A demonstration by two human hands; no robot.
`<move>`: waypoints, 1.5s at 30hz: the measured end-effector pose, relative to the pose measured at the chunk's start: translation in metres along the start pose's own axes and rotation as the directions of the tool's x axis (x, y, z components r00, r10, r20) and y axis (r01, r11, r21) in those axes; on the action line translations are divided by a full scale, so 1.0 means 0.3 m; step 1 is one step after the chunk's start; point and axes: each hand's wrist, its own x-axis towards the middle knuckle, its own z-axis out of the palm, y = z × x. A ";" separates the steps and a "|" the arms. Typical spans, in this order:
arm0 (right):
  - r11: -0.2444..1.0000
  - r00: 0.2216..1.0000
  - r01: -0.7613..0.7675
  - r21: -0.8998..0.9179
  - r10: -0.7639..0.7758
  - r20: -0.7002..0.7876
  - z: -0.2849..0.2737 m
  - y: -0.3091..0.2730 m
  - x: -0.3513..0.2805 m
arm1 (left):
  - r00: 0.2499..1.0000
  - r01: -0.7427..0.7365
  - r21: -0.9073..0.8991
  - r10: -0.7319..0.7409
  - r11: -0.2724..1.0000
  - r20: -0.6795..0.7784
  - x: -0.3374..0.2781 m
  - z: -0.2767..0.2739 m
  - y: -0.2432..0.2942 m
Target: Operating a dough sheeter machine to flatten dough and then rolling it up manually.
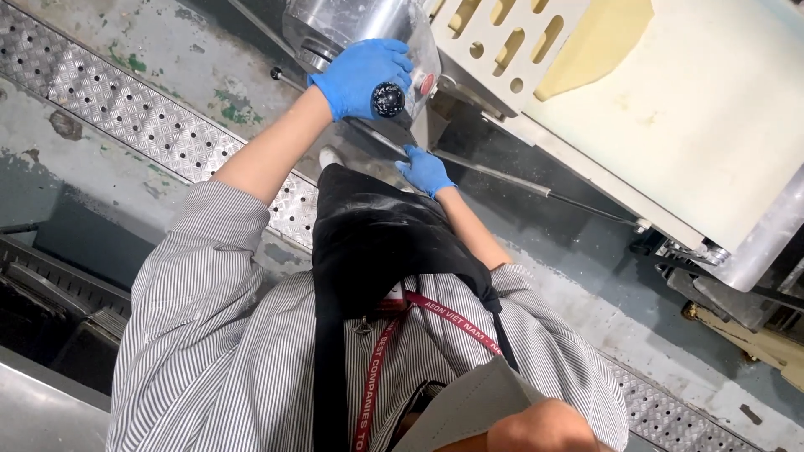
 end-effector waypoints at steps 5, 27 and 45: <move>1.000 1.000 0.002 -0.012 -0.002 0.011 0.012 0.011 -0.003 | 1.000 -0.012 -0.032 0.012 0.999 0.013 0.000 0.005 -0.008; 0.999 1.000 -0.003 -0.033 0.004 0.013 -0.003 -0.005 -0.007 | 0.999 0.035 -0.036 -0.034 0.999 0.041 -0.008 0.033 -0.021; 0.999 0.999 -0.014 -0.042 0.016 0.048 -0.030 -0.041 -0.010 | 0.999 0.027 -0.082 -0.029 0.996 -0.029 -0.014 0.039 -0.026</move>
